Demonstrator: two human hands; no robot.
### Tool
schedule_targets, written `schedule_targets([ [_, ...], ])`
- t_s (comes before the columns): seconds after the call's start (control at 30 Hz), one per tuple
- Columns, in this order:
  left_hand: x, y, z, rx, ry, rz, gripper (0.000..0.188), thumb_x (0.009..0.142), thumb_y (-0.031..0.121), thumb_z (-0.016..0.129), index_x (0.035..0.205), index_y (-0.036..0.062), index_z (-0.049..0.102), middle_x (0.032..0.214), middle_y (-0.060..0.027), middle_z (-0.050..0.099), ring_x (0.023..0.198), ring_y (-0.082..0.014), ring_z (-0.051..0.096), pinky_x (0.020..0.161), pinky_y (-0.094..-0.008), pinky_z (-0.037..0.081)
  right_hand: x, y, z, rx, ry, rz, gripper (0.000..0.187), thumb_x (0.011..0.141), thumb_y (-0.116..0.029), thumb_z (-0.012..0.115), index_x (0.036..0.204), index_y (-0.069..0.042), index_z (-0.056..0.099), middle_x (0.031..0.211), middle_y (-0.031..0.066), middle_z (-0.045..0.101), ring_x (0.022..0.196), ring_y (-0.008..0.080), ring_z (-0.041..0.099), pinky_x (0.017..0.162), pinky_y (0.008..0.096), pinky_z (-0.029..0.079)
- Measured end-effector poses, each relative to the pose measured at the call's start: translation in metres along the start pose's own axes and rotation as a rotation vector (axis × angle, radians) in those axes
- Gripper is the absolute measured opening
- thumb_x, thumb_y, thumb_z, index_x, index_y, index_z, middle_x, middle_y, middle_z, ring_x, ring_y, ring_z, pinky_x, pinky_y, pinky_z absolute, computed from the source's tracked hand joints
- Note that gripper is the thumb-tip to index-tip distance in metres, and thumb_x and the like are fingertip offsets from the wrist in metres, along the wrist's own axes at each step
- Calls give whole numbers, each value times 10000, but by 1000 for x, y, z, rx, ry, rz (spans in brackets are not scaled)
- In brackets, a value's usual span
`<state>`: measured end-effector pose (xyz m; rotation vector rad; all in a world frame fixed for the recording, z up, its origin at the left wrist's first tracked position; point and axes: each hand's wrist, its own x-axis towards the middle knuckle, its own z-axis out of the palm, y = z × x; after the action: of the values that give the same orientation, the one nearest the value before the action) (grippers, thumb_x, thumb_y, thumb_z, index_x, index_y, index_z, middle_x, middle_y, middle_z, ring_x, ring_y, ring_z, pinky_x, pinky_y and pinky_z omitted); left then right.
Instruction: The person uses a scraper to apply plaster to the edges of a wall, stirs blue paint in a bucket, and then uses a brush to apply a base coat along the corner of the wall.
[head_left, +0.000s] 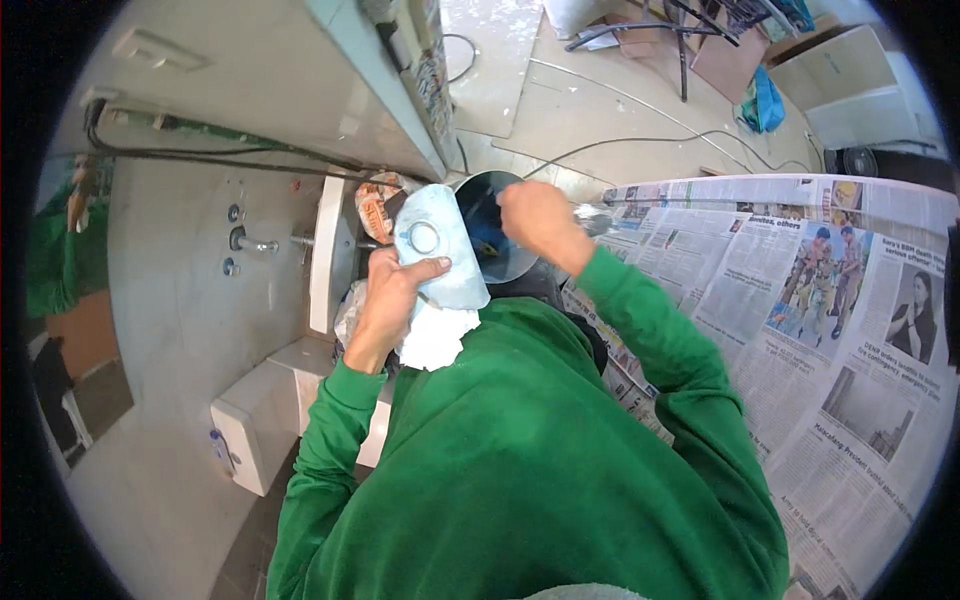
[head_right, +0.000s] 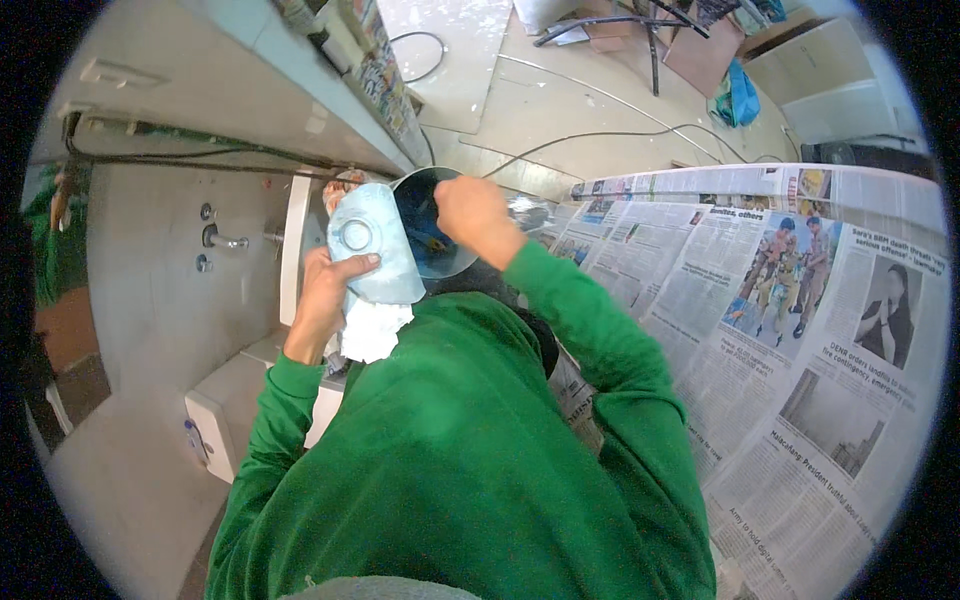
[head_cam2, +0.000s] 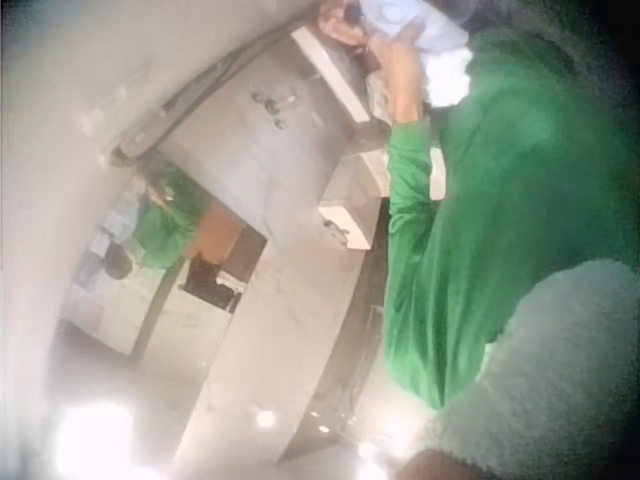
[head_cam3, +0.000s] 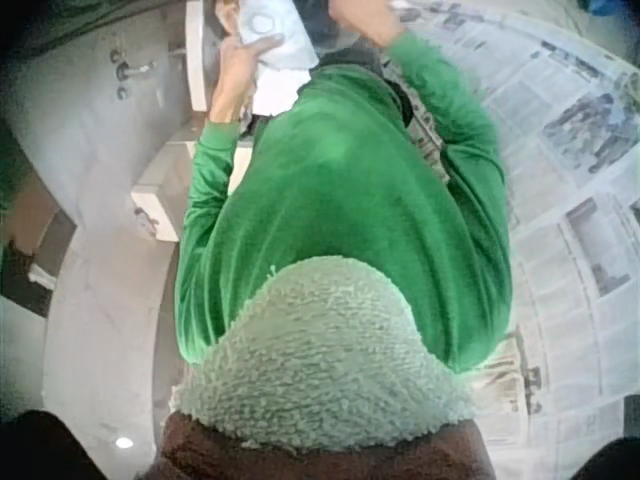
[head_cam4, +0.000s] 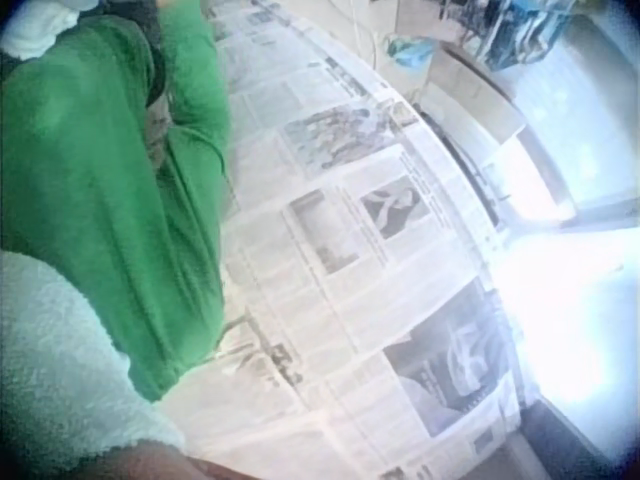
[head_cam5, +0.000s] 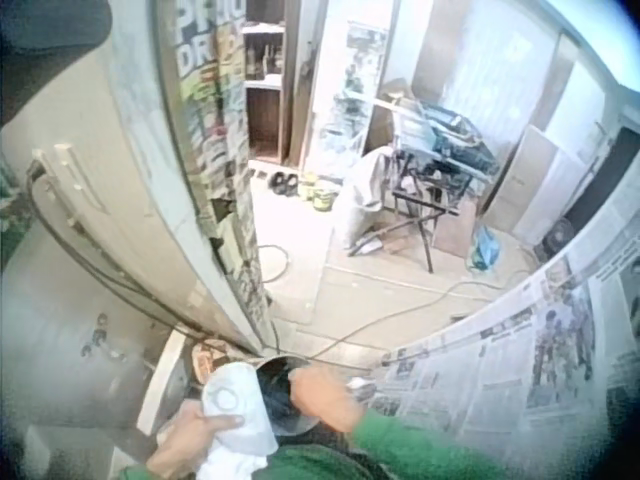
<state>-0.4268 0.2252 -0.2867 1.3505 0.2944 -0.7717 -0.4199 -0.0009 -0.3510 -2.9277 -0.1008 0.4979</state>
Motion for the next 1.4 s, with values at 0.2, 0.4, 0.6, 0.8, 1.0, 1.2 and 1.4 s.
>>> schedule_targets([
  [0.2,39,19,57,41,-32,-28,219,770,8,673,974,-67,654,879,-123,699,734,-202,672,695,-326,536,43,28,41,-97,-76,30,162,855,-153,604,890,-162,762,852,42,733,835,234,719,655,364,561],
  [0.4,99,38,112,32,10,-42,222,770,8,669,981,-64,661,902,-130,700,768,-212,675,722,-330,536,91,106,39,-202,-128,22,168,874,-182,596,885,-190,763,842,8,733,826,196,717,618,356,536],
  [0.6,153,57,169,-7,101,-87,263,757,14,679,1007,-65,655,908,-129,699,778,-213,676,736,-331,538,142,187,28,-231,-62,-179,194,885,-176,565,823,-182,749,790,1,716,771,191,708,577,362,519],
  [0.8,200,88,193,-28,160,-54,252,760,52,695,980,-69,666,882,-130,699,725,-209,676,679,-323,543,202,239,-4,-285,-49,-277,189,880,-175,560,857,-191,747,797,15,717,777,197,707,584,377,525],
  [1.0,248,124,200,-83,105,59,251,760,58,701,973,-73,671,856,-127,700,709,-189,671,679,-307,537,261,259,-32,-368,-30,-290,209,908,-205,533,864,-181,736,820,21,718,748,212,703,579,376,508],
  [1.2,296,147,187,-43,158,44,246,758,49,694,977,-61,675,871,-112,702,731,-182,672,692,-311,535,306,269,-46,-316,98,-338,175,855,-178,579,828,-154,751,844,75,699,763,225,697,592,381,534],
  [1.4,374,155,182,-170,305,14,292,744,55,698,1014,-56,673,907,-108,700,746,-188,665,736,-316,525,351,306,-95,33,-7,-417,146,750,-120,602,747,-43,726,722,185,680,700,327,694,612,417,556],
])
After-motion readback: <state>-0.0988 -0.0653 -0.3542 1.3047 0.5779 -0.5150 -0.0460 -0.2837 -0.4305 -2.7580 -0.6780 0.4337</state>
